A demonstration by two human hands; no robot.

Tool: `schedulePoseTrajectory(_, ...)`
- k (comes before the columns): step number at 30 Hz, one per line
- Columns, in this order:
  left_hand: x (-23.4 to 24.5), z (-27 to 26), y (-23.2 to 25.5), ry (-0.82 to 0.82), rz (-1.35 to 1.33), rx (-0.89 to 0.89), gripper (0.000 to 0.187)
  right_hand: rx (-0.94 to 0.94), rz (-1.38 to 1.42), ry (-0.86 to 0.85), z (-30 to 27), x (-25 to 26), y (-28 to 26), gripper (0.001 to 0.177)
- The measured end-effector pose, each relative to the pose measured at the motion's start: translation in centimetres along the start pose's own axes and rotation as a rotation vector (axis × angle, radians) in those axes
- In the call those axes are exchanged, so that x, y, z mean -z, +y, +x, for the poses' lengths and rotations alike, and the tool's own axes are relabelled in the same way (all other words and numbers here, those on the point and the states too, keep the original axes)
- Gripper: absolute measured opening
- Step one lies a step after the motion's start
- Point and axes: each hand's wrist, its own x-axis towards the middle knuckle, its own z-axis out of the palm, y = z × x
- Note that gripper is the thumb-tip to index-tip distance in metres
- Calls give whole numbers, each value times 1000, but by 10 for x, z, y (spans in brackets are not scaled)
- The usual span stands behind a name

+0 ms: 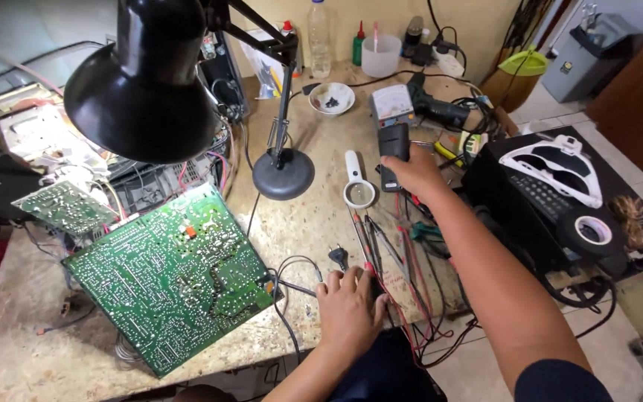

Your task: The person works on a large green circuit board and a small gray electronic device on a cluttered workbench. They use a multimeter to test the circuit board and then use a screwdriver to open the gray device, revealing its internal components.

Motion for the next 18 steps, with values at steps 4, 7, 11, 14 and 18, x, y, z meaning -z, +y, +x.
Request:
schedulePoseTrajectory(4,8,25,6,236,-97,-14,64,-19,343,22,-25,17,-11,37)
schedulePoseTrajectory(7,25,78,16,452,-537,-90,103,176,454,110,-46,2,-9,38)
schedulePoseTrajectory(11,29,141,10,110,-1040,191,134,226,244,36,-54,-3,-3,43)
schedulePoseTrajectory(14,27,160,2,95,-1082,239,80,249,212,-100,-85,17,10,58)
schedulePoseTrajectory(18,29,162,0,183,-1182,274,55,232,-367,20,-97,11,76,48)
